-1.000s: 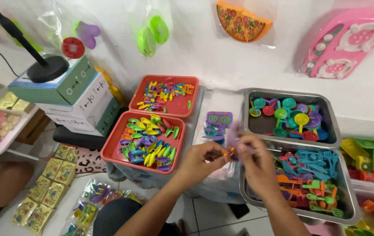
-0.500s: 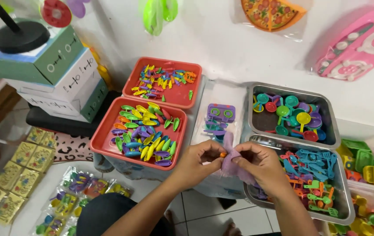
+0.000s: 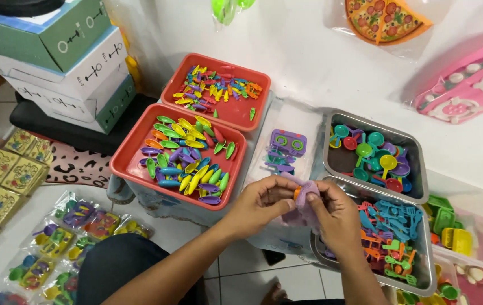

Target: Cleaning small plastic toy pieces with a cloth and sorting them into bins.

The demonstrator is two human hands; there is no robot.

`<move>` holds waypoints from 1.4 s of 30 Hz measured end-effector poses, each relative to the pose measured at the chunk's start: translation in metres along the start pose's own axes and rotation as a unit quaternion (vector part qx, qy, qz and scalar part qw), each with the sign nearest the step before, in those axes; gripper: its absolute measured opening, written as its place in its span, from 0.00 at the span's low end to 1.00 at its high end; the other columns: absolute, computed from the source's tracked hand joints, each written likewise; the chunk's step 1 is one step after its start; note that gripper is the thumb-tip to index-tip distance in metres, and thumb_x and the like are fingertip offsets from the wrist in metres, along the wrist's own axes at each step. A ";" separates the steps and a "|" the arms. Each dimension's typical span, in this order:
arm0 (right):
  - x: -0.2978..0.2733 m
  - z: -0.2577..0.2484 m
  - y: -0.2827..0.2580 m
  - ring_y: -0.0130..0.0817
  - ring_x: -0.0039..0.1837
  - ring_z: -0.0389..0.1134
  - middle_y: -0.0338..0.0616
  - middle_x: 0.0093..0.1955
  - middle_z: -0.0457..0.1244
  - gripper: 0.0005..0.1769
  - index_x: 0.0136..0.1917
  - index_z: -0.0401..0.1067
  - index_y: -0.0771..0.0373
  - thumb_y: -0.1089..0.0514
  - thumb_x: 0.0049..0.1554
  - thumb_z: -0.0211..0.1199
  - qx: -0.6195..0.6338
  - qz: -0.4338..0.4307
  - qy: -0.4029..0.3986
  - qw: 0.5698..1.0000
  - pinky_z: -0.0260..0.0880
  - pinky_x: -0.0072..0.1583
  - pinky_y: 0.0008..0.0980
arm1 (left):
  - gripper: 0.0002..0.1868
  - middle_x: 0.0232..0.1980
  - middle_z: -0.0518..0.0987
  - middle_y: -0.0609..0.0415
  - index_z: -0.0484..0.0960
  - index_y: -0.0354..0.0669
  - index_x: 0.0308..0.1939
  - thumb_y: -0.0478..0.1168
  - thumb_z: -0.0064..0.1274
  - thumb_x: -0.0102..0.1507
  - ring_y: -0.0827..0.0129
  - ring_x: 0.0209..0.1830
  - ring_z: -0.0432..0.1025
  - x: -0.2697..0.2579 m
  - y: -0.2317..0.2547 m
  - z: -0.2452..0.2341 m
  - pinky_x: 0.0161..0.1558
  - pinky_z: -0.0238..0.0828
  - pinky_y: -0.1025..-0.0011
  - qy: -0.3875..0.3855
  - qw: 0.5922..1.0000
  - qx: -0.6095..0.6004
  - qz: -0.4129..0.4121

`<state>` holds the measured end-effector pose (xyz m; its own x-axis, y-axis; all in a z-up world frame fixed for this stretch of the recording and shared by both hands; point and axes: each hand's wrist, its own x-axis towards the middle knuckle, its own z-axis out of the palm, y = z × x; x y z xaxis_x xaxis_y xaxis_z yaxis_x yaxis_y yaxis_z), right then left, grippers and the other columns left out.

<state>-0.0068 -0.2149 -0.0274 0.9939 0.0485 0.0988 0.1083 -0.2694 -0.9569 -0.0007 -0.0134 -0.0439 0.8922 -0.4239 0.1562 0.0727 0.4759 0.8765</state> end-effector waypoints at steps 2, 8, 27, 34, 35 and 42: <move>-0.001 0.002 0.000 0.26 0.41 0.66 0.41 0.43 0.68 0.09 0.52 0.76 0.67 0.64 0.60 0.59 -0.015 -0.027 0.009 0.999 0.66 0.45 0.24 | 0.18 0.50 0.82 0.49 0.76 0.33 0.59 0.27 0.53 0.64 0.73 0.48 0.76 0.000 -0.009 -0.001 0.50 0.73 0.77 0.003 1.000 -0.015 0.000; -0.002 0.006 0.000 0.25 0.43 0.62 0.39 0.45 0.64 0.06 0.50 0.75 0.67 0.63 0.59 0.62 -0.002 -0.081 0.017 0.997 0.63 0.47 0.23 | 0.17 0.48 0.82 0.50 0.77 0.34 0.57 0.28 0.57 0.64 0.75 0.45 0.76 -0.001 -0.015 0.001 0.49 0.74 0.78 0.016 0.999 -0.036 0.014; -0.001 -0.009 -0.014 0.26 0.35 0.55 0.43 0.28 0.59 0.16 0.32 0.76 0.67 0.61 0.60 0.67 0.048 -0.040 0.045 0.997 0.62 0.42 0.30 | 0.18 0.41 0.85 0.48 0.81 0.36 0.51 0.35 0.67 0.58 0.71 0.42 0.79 0.001 -0.009 0.017 0.48 0.80 0.72 0.067 0.992 0.099 -0.034; 0.006 0.004 0.010 0.26 0.23 0.61 0.42 0.21 0.59 0.18 0.36 0.72 0.59 0.54 0.67 0.57 0.215 0.054 0.147 0.964 0.60 0.28 0.19 | 0.16 0.41 0.85 0.50 0.81 0.35 0.48 0.32 0.68 0.58 0.72 0.40 0.81 0.010 -0.012 0.008 0.44 0.81 0.76 0.099 0.995 -0.008 0.012; 0.006 0.008 0.001 0.29 0.25 0.65 0.44 0.24 0.63 0.18 0.36 0.73 0.59 0.54 0.67 0.58 0.265 0.067 0.157 0.949 0.65 0.30 0.23 | 0.16 0.43 0.84 0.48 0.80 0.34 0.47 0.31 0.68 0.58 0.70 0.40 0.81 0.010 -0.010 0.007 0.43 0.82 0.74 0.115 0.993 -0.030 0.023; 0.002 0.017 0.018 0.32 0.52 0.67 0.48 0.54 0.68 0.16 0.56 0.77 0.75 0.73 0.54 0.61 0.168 0.022 0.058 0.984 0.67 0.58 0.27 | 0.10 0.51 0.78 0.51 0.75 0.36 0.46 0.22 0.53 0.63 0.76 0.44 0.73 0.007 -0.016 -0.005 0.50 0.75 0.80 0.079 0.994 -0.029 0.074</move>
<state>-0.0035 -0.2034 -0.0493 0.9953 -0.0706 0.0670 0.0717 0.0660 -0.9952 0.0064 -0.0203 -0.0590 0.9532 -0.2222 0.2049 -0.0434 0.5702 0.8204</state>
